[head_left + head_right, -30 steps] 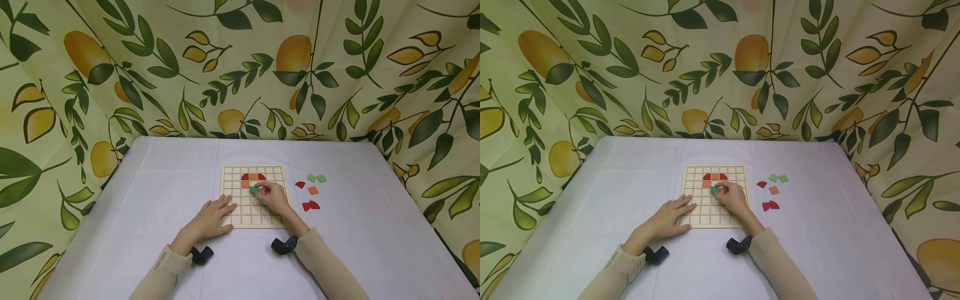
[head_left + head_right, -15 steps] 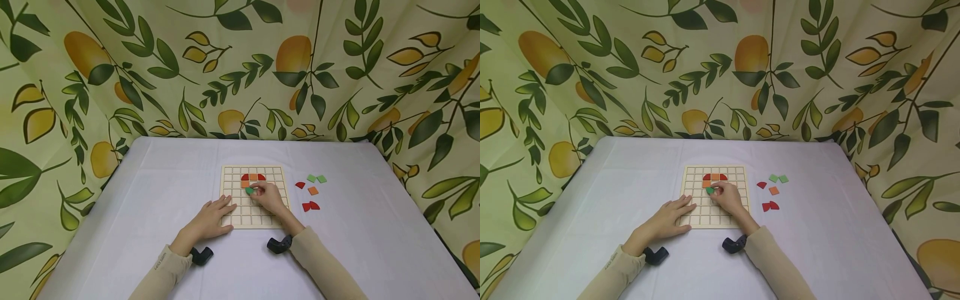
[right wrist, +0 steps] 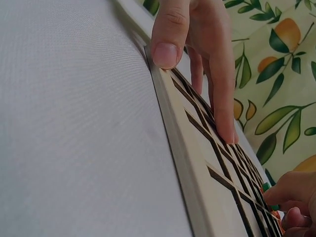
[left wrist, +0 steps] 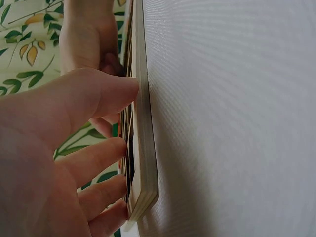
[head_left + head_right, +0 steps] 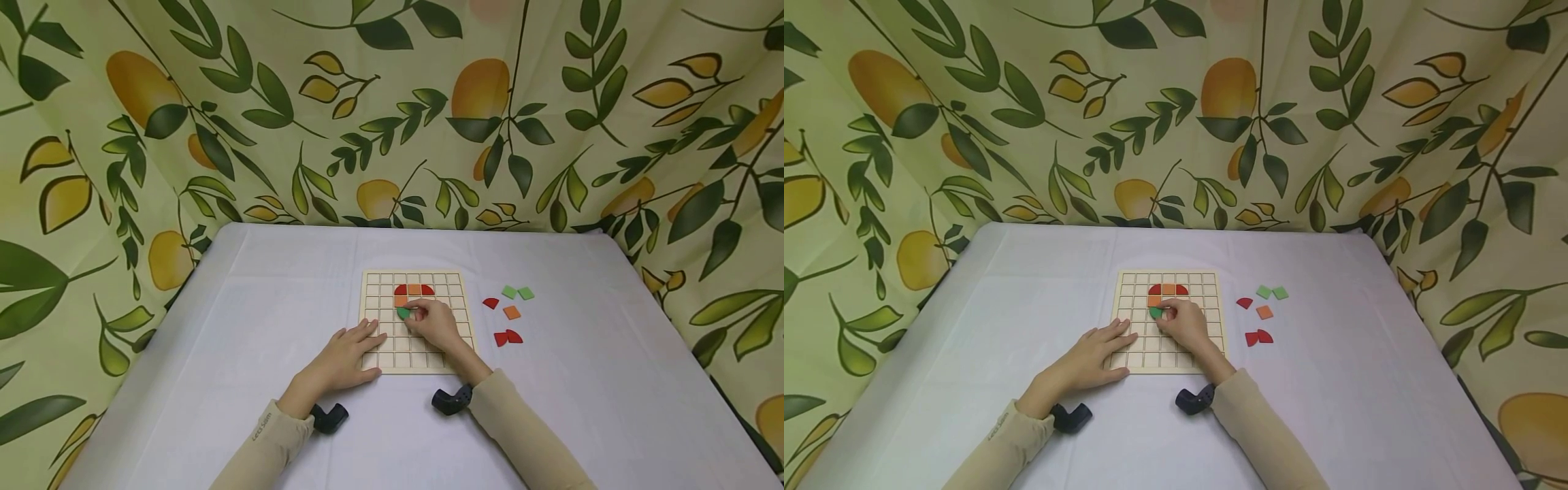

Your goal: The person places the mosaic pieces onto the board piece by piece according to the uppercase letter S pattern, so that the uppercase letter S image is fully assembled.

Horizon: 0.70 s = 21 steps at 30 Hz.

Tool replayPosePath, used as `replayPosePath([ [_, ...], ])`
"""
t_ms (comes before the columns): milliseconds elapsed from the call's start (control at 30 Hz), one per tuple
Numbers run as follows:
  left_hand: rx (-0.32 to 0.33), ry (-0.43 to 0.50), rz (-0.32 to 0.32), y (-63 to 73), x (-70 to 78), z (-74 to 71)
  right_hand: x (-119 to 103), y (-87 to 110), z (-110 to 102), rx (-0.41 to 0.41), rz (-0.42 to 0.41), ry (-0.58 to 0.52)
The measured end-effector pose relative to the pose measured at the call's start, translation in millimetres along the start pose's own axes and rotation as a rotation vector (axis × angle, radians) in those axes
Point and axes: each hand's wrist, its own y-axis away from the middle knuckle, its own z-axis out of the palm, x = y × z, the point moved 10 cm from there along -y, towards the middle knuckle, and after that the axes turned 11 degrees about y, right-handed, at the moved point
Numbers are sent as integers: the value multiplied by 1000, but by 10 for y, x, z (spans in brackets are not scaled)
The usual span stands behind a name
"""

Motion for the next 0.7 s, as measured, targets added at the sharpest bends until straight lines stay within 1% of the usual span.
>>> replayPosePath([
  [333,-7,9,-4,2,5,-1,-52,21,-36,16,-19,40],
  [700,0,7,0,11,19,-18,-65,10,-31,-6,-2,38],
])
